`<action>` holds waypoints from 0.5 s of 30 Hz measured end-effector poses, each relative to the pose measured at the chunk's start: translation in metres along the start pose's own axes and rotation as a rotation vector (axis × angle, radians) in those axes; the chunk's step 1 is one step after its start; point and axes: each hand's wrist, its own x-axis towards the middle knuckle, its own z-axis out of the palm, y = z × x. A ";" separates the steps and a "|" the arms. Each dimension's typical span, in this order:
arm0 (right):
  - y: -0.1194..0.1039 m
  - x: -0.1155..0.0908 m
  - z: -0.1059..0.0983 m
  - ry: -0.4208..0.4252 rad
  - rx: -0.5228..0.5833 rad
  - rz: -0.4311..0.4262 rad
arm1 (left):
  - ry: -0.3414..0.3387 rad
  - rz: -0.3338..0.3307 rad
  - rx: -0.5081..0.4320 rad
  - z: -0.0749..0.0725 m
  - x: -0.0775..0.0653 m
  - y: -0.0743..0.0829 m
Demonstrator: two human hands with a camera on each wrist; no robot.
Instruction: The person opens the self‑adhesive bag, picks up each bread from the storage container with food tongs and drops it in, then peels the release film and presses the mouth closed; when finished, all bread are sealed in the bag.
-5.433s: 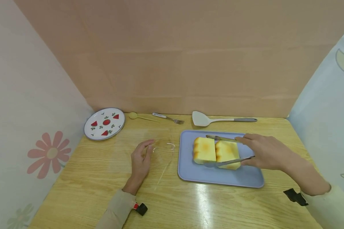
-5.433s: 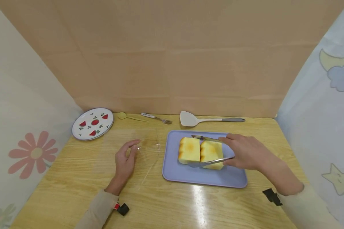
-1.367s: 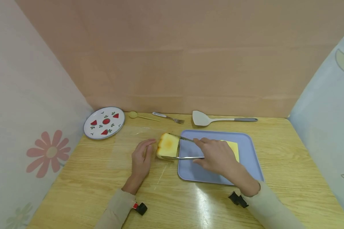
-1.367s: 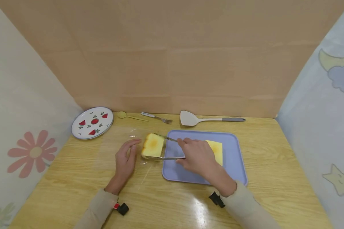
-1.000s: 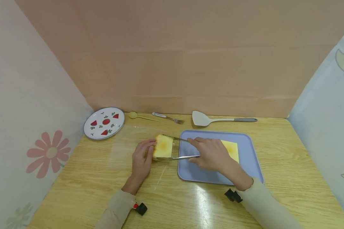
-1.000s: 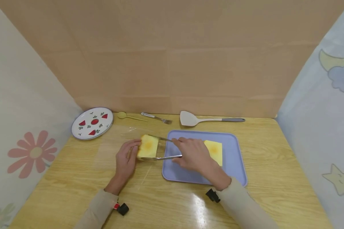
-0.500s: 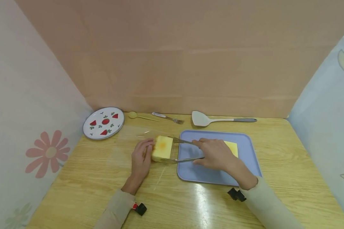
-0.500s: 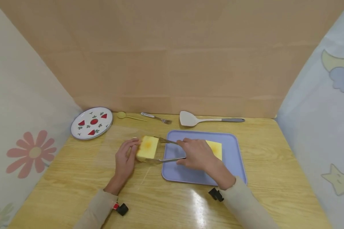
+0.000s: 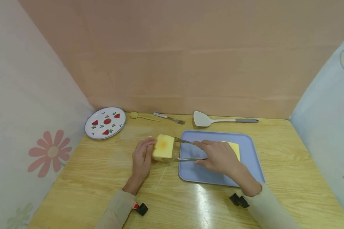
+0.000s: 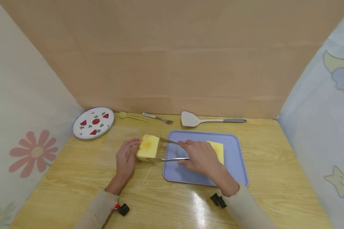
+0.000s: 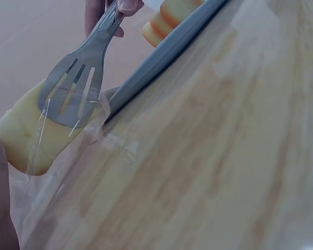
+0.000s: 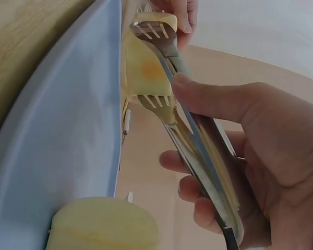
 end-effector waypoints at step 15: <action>-0.003 -0.007 -0.001 0.031 -0.033 0.027 | 0.044 0.082 0.018 0.001 0.002 0.003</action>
